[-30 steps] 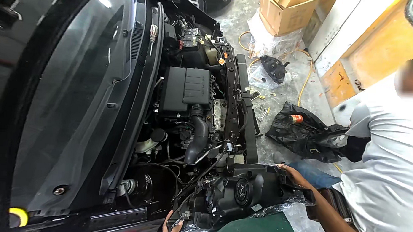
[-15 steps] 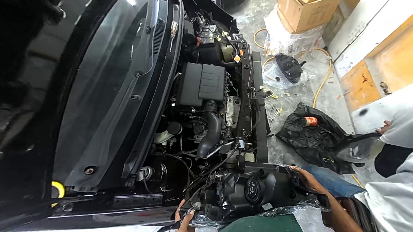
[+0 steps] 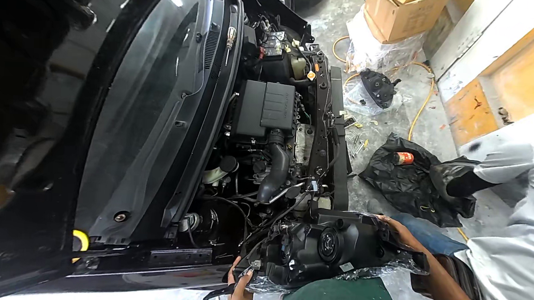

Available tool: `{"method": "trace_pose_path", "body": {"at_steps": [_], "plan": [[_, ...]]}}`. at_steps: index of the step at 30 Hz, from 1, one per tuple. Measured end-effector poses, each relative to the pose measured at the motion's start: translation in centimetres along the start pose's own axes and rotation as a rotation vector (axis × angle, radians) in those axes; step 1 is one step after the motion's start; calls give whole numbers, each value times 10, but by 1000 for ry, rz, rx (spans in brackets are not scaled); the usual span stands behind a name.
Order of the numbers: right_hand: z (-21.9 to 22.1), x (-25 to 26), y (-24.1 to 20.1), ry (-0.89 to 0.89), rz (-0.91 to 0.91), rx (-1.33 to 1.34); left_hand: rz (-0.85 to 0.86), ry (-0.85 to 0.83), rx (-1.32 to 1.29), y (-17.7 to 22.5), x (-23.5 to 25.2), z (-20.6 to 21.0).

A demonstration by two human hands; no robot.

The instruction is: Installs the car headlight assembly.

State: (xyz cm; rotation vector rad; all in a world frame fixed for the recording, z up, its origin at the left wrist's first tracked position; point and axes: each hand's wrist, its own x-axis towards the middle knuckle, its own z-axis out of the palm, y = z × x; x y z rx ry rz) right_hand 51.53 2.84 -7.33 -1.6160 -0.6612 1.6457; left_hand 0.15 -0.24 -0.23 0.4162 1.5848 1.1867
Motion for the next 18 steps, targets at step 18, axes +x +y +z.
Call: {"method": "trace_pose_path", "body": {"at_steps": [18], "plan": [[2, 2, 4, 5, 2, 37, 43, -106, 91, -1, 8, -13]]}}
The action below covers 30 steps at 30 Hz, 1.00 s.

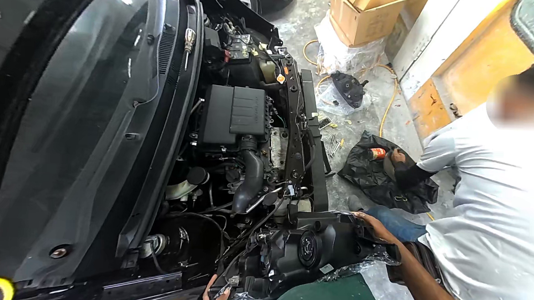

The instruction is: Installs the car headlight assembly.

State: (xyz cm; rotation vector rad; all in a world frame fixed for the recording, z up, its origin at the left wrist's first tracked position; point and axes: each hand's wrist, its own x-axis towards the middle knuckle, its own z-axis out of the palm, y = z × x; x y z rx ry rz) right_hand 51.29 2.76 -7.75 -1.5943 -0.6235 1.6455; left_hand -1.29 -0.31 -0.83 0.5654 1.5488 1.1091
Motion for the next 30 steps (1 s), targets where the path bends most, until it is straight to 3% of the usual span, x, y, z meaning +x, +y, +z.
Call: {"method": "trace_pose_path", "body": {"at_steps": [25, 30], "plan": [[-3, -1, 1, -2, -38, -58, -5, 1, 3, -2, 2, 1], [-3, -2, 0, -20, -40, -45, -49, 74, -18, 4, -4, 11]]}}
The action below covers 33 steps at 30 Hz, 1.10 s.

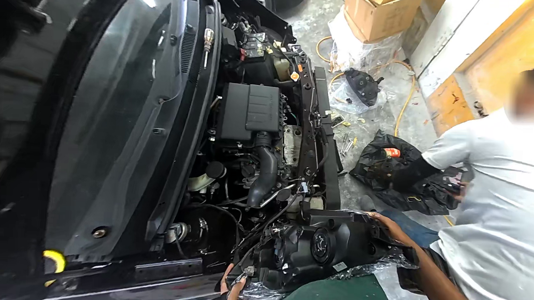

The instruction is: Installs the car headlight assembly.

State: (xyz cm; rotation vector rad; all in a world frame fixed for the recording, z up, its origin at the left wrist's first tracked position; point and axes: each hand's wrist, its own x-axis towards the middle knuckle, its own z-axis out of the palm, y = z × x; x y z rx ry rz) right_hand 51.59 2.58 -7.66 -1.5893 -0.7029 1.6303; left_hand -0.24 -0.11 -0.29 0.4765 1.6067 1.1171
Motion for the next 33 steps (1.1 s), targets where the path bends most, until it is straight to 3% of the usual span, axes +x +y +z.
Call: {"method": "trace_pose_path", "body": {"at_steps": [13, 23, 33], "plan": [[15, -9, -31, 58, 56, -52, -1, 8, -53, -2, 0, -2], [3, 1, -1, 2, 24, 37, 7, 14, -46, 0, -2, 1], [7, -1, -6, 35, 73, 73, 18, 13, -19, 1, -2, 0]]}}
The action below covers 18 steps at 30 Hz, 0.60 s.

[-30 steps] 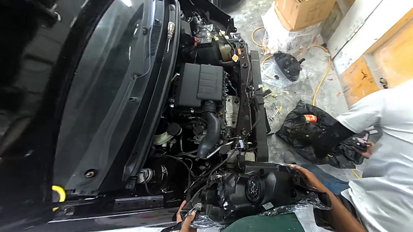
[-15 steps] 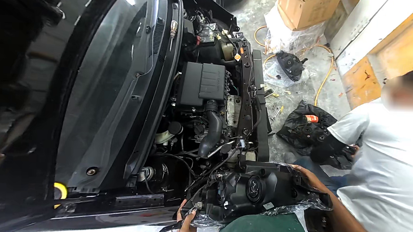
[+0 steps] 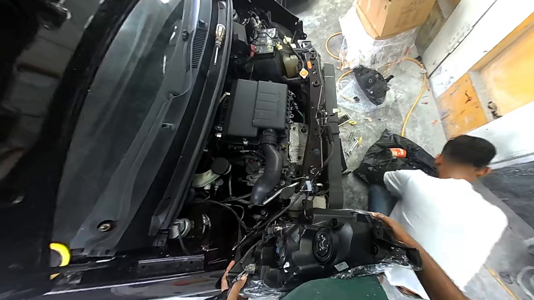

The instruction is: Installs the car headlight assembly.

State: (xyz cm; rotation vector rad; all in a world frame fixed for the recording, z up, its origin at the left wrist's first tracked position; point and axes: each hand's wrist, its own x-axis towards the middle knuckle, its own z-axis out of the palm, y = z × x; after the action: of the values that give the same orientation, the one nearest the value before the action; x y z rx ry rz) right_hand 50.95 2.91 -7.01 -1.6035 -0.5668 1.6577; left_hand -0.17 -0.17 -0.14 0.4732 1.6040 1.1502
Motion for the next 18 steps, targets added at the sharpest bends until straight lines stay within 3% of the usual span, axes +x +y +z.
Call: {"method": "trace_pose_path", "body": {"at_steps": [6, 18], "plan": [[-3, -1, 2, -19, -29, -30, 45, -99, 32, -5, 7, -10], [-3, 3, 6, -18, -30, -43, 52, -109, 12, -3, 6, -10]]}}
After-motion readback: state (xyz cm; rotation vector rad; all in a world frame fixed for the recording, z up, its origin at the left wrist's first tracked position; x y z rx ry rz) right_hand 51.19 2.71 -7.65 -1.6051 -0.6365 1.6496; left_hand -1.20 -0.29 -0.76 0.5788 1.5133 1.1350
